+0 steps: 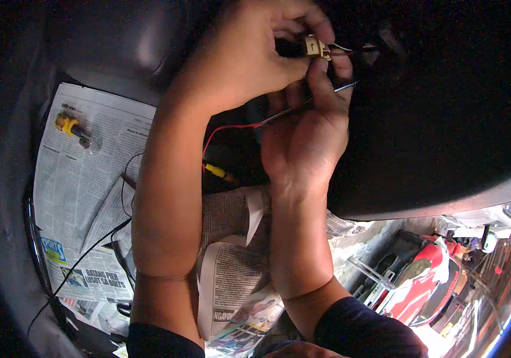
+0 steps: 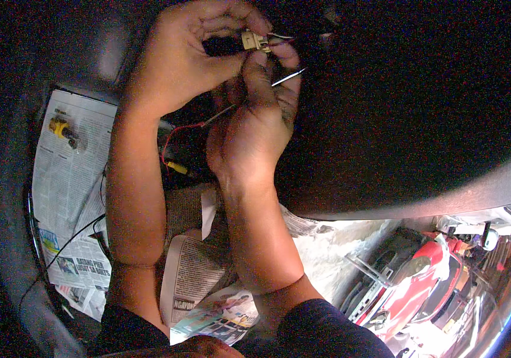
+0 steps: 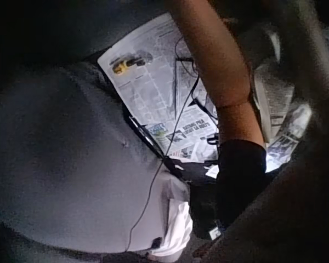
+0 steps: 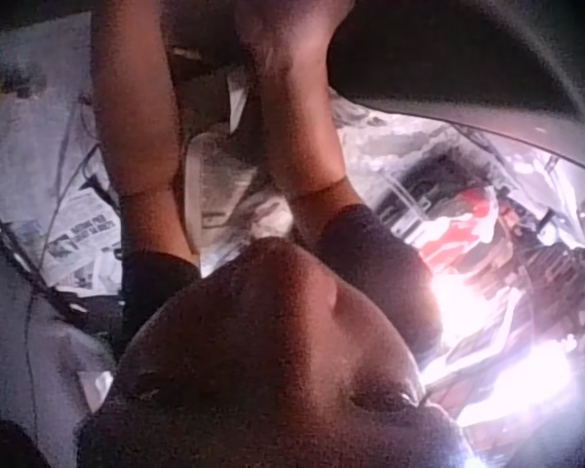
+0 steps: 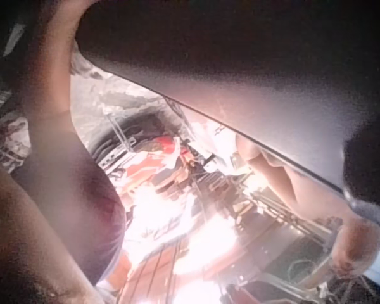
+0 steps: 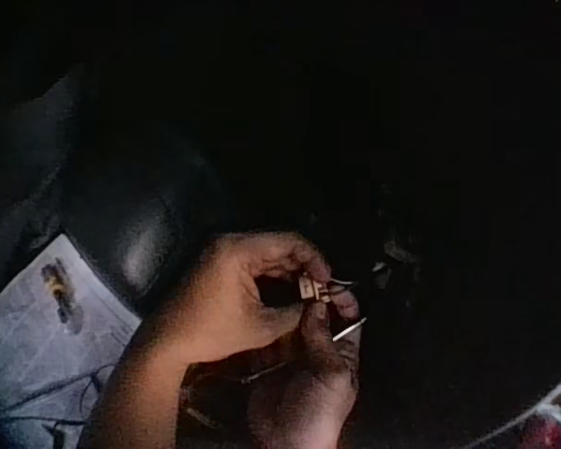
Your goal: Repairing or connecting electrical wires for a car's tail light assembly.
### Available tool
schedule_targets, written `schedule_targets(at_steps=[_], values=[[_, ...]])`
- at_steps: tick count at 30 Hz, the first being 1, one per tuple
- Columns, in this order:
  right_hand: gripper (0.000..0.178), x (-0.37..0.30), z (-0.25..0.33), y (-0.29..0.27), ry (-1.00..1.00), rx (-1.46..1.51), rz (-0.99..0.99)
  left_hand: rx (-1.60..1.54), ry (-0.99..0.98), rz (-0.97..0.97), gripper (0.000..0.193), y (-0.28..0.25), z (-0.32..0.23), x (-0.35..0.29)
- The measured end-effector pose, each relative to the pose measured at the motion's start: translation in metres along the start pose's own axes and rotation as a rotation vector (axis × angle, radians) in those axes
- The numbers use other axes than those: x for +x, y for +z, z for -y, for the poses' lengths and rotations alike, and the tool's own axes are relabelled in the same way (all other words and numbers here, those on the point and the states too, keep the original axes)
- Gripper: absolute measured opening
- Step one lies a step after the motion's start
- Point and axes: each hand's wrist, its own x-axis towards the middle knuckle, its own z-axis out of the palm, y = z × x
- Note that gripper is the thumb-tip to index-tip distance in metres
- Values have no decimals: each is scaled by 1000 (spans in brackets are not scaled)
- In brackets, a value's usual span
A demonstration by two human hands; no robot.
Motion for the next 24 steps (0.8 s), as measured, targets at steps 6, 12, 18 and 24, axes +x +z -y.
schedule_targets(at_steps=[6, 12, 18, 24], values=[[16, -2, 0, 1, 22, 6, -20, 74, -81, 22, 24, -4, -5, -1], [13, -2, -1, -7, 16, 16, -7, -43, -226, -4, 23, 0, -8, -2], [14, 0, -2, 3, -2, -51, -90, 91, -247, 37, 24, -5, -10, 2], [16, 0, -1, -2, -32, -88, -100, 134, -87, 41, 23, 1, -17, -2]])
